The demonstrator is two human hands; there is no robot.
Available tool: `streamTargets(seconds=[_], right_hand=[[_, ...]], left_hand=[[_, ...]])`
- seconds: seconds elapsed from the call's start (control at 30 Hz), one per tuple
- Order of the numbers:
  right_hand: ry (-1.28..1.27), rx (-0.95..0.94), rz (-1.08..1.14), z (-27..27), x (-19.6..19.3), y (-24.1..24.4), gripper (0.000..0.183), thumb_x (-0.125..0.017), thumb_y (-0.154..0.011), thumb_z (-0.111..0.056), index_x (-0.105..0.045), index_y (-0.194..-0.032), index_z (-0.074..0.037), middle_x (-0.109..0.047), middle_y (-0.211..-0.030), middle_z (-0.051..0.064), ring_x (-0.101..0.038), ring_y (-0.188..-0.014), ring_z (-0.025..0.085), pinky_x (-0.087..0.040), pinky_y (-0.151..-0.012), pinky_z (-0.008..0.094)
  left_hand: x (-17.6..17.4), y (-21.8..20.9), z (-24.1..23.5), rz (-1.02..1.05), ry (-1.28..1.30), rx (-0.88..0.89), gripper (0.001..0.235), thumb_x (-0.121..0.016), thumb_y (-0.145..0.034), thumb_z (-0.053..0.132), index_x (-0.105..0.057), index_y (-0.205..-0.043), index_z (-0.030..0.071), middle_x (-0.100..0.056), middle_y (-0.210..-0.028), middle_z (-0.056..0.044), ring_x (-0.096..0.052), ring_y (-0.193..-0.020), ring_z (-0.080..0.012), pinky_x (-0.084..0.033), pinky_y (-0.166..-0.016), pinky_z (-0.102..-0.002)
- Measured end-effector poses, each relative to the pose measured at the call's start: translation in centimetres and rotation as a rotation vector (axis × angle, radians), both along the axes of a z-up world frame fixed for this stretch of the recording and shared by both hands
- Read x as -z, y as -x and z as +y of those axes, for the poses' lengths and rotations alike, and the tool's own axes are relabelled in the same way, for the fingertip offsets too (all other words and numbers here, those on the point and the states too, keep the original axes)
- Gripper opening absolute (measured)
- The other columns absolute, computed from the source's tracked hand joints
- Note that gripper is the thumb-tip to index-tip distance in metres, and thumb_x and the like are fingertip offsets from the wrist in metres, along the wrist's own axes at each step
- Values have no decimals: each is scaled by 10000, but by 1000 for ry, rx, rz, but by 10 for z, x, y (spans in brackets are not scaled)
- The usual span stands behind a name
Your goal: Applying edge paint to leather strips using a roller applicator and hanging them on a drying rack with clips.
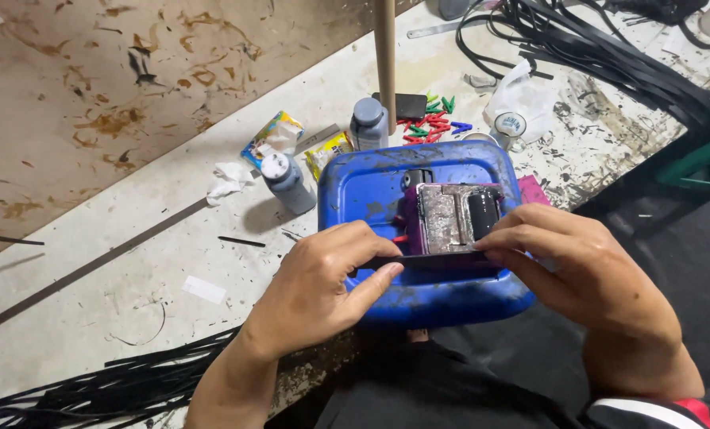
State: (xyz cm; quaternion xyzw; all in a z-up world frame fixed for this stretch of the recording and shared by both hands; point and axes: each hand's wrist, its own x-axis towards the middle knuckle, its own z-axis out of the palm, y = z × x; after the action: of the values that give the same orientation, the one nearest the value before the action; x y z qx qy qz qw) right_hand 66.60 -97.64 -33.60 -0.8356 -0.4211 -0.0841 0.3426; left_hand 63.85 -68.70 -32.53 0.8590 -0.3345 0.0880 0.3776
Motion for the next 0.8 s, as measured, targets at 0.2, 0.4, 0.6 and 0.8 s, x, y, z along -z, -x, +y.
streamTargets(seconds=[0.2,0.4,0.6,0.8], right_hand=[[-131,15,134,8,2,-16,71,-640,-949,-28,-691,-998,-28,-718,-923,70,-692,-795,165,-541,-764,269],[-121,10,227,13,2,-24,104,-640,-956,-40,-710,-1033,-46,-758,-946,62,-728,-843,160,-552,-781,280],[-167,49,335,10,11,-25,109,-647,-958,-64,-735,-1021,-47,-739,-876,38,-679,-798,124,-530,-748,254],[-144,64,277,8,12,-29,138,-674,-926,-56,-741,-1046,-57,-781,-944,55,-748,-853,131,-602,-766,245]], left_hand=[[6,-20,-6,16,31,54,155,-683,-985,153,-687,-1119,74,-679,-963,-73,-687,-847,-230,-517,-806,-327],[8,-32,6,-17,90,76,100,-680,-979,123,-702,-1062,72,-712,-958,-72,-704,-857,-212,-518,-783,-311],[15,-39,6,7,99,85,102,-684,-972,133,-704,-1052,73,-715,-937,-58,-682,-831,-196,-497,-774,-300],[21,-48,5,4,82,106,104,-689,-950,117,-674,-1042,70,-709,-958,-66,-693,-877,-218,-504,-816,-308]])
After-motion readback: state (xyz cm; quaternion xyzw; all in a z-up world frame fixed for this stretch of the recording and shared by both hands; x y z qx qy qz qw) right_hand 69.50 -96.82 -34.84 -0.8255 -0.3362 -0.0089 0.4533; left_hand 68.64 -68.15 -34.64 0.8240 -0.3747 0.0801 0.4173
